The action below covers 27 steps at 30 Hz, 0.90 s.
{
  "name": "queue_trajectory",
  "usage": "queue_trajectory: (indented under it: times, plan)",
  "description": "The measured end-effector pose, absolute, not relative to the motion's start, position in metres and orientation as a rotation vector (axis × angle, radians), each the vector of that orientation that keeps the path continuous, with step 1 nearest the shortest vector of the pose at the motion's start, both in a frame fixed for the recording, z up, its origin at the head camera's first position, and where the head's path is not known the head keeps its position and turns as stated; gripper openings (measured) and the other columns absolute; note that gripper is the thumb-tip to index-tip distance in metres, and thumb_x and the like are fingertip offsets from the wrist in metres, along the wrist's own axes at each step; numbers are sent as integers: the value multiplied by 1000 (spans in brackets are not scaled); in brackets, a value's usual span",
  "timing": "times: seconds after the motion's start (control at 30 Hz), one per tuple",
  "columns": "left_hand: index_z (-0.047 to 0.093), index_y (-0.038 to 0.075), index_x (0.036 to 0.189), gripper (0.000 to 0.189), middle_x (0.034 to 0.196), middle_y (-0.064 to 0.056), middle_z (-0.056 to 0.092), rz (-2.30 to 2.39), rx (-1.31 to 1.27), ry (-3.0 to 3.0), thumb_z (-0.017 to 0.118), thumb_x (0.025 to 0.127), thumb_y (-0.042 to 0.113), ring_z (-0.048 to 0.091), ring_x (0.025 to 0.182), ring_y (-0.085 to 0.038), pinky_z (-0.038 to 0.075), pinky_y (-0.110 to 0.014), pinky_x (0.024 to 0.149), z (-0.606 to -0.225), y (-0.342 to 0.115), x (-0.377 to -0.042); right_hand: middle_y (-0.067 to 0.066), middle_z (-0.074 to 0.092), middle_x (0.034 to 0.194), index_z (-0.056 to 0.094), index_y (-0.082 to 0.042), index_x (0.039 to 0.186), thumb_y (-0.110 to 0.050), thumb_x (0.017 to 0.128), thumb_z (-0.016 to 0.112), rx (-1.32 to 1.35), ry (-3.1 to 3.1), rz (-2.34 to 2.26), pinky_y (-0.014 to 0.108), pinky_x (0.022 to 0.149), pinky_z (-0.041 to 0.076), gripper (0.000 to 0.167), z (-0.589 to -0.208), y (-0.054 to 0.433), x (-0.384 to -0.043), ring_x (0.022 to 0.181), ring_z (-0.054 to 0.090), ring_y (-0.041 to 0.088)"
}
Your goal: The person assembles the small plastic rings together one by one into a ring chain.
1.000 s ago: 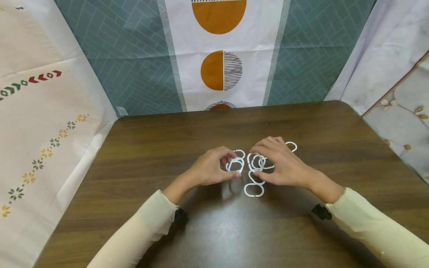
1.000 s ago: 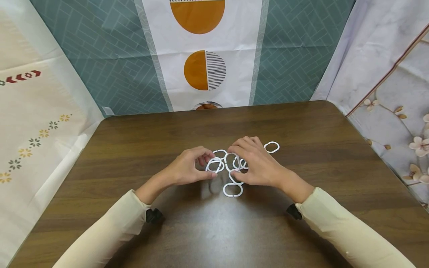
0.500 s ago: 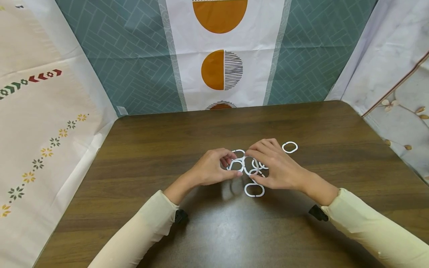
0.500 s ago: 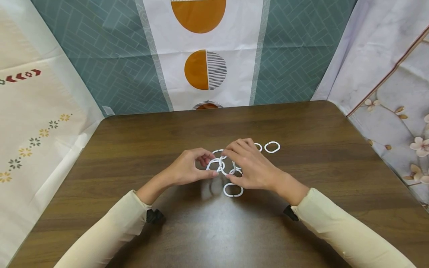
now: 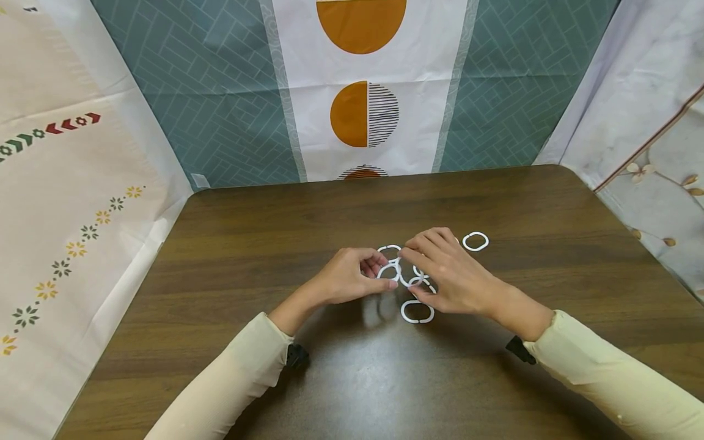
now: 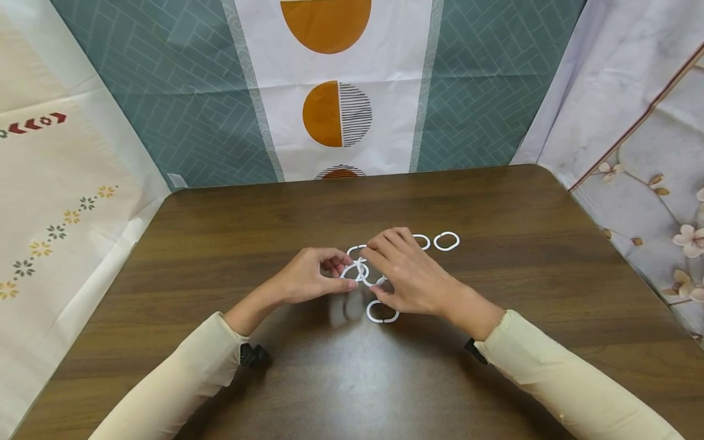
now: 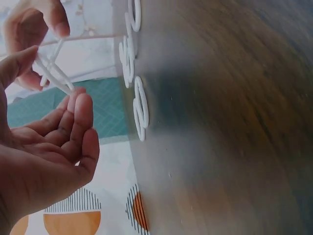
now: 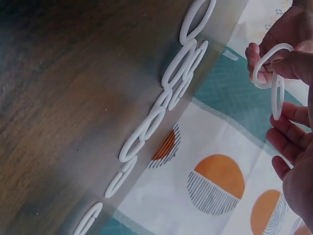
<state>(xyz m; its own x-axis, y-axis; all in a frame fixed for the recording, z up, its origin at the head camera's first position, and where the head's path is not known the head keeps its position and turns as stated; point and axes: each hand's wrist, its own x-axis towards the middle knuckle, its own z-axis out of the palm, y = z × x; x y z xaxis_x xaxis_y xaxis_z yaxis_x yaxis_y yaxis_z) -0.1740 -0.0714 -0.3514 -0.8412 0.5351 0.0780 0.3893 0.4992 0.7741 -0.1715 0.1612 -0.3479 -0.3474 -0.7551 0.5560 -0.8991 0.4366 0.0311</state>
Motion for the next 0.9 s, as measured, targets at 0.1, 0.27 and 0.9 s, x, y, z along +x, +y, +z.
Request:
queue_trajectory:
  times: [0.1, 0.27, 0.9]
  plan:
    - [69, 5, 101, 36, 83, 0, 65, 1290, 767, 2504, 79, 79, 32, 60, 73, -11, 50, -23, 67, -350, -69, -173, 9, 57, 105, 62, -1, 111, -21, 67, 78, 1399, -2195, 375, 46, 91, 35, 51, -348, 159, -171, 101, 51, 29]
    - [68, 6, 98, 35, 83, 1, 64, 1276, 771, 2450, 79, 78, 32, 59, 73, -12, 49, -24, 67, -347, -65, -172, 9, 57, 105, 61, -1, 111, -23, 67, 77, 1372, -2196, 346, 46, 92, 35, 51, -347, 159, -171, 101, 51, 30]
    - [67, 4, 110, 32, 91, -1, 65, 1340, 810, 2432, 71, 88, 26, 59, 80, -14, 49, -25, 71, -350, -70, -172, 10, 59, 104, 63, -1, 110, -24, 70, 72, 1319, -2146, 383, 49, 91, 34, 47, -342, 160, -174, 101, 51, 31]
